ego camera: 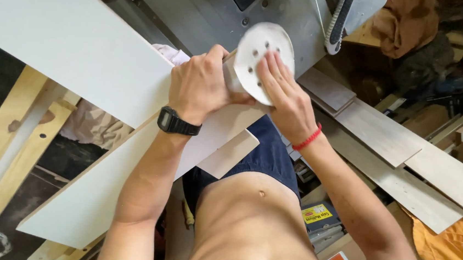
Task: Trimming excess material from laminate board edges with a utility knife and sanding them smooth with a sanding disc.
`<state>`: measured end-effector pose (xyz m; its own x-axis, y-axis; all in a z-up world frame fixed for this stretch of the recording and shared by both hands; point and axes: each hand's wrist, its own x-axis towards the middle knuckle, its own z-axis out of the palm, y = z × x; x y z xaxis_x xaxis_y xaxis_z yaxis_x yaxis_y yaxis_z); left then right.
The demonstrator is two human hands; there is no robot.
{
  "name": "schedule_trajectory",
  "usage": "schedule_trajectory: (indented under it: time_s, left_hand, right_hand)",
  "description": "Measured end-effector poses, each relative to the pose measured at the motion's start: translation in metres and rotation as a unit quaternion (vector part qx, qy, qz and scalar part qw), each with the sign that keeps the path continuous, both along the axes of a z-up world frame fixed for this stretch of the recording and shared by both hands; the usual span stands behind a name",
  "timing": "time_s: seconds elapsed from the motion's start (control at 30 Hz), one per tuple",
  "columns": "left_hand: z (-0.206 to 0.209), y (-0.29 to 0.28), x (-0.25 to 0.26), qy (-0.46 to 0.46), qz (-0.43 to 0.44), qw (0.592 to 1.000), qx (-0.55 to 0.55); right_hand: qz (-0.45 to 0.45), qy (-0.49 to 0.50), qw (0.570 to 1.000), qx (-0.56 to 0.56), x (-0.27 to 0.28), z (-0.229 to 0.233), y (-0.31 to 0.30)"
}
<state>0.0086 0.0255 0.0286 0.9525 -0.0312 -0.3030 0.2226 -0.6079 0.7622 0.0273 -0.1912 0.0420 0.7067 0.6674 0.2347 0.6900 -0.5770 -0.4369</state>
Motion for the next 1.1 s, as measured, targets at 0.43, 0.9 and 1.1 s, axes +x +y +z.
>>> schedule_trajectory:
  time_s: [0.43, 0.9, 1.1]
  left_hand:
    - [-0.009, -0.002, 0.002, 0.015, -0.023, 0.999, 0.019]
    - [-0.005, -0.004, 0.002, 0.033, -0.032, 0.999, 0.003]
    - [-0.016, -0.012, 0.002, 0.036, -0.020, 0.994, 0.101]
  right_hand:
    - [0.022, -0.023, 0.999, -0.032, -0.025, -0.012, -0.044]
    - [-0.006, 0.053, 0.999, 0.001, -0.042, -0.019, -0.073]
    - [-0.012, 0.168, 0.986, 0.022, 0.025, -0.015, -0.002]
